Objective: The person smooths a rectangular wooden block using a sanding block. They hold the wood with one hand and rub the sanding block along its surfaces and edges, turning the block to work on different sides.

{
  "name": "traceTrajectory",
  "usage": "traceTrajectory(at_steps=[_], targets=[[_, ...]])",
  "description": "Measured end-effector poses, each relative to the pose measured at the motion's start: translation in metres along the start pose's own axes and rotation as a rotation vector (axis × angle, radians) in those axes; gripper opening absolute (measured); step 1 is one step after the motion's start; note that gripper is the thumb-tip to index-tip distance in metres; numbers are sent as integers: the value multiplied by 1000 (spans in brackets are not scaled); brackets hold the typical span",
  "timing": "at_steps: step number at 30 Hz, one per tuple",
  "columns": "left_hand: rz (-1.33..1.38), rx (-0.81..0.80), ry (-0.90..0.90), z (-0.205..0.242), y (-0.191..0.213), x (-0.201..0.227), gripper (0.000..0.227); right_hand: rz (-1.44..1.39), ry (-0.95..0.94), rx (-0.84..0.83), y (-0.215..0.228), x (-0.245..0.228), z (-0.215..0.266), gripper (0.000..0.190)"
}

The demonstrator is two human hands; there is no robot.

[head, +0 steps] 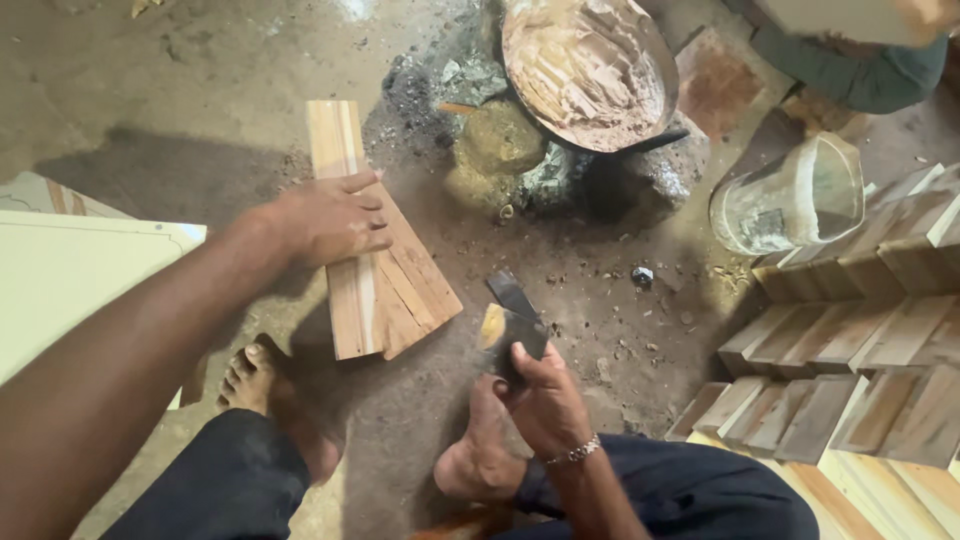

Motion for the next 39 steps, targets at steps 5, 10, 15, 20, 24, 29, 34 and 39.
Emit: traceTrajectory(at_steps=[5, 10, 15, 20, 24, 29, 34, 39], targets=[[93, 67, 77, -2, 24, 1, 52, 41, 100, 35, 11, -41, 20, 26], [580, 244, 443, 6, 37, 9, 40, -12, 272, 39, 36, -76, 31, 18], [895, 311, 702, 4, 30, 22, 59, 1, 273, 39, 28, -79, 29, 25], [975, 226, 804, -2, 22, 35, 72, 74, 221, 57, 13, -66, 18, 20], [965, 188, 812, -8, 18, 41, 92, 98, 198, 37, 2, -58, 13, 23], [990, 237, 776, 6, 14, 49, 98, 156, 252, 67, -14, -57, 1, 25], [1018, 169, 764, 53, 7, 70, 105, 523, 507, 216, -21, -56, -32, 25], [1106, 46, 854, 93, -4, 93, 100, 907, 855, 207, -36, -48, -64, 22]])
Point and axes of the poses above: each hand's wrist, its own z-axis away from the middle knuckle, its own y-axis out of the back of the hand, x = y × z, the point moved 4 cm from there along -z, towards the middle knuckle, and after that the axes turned 2 degrees about -x, right-handed, at the moved point
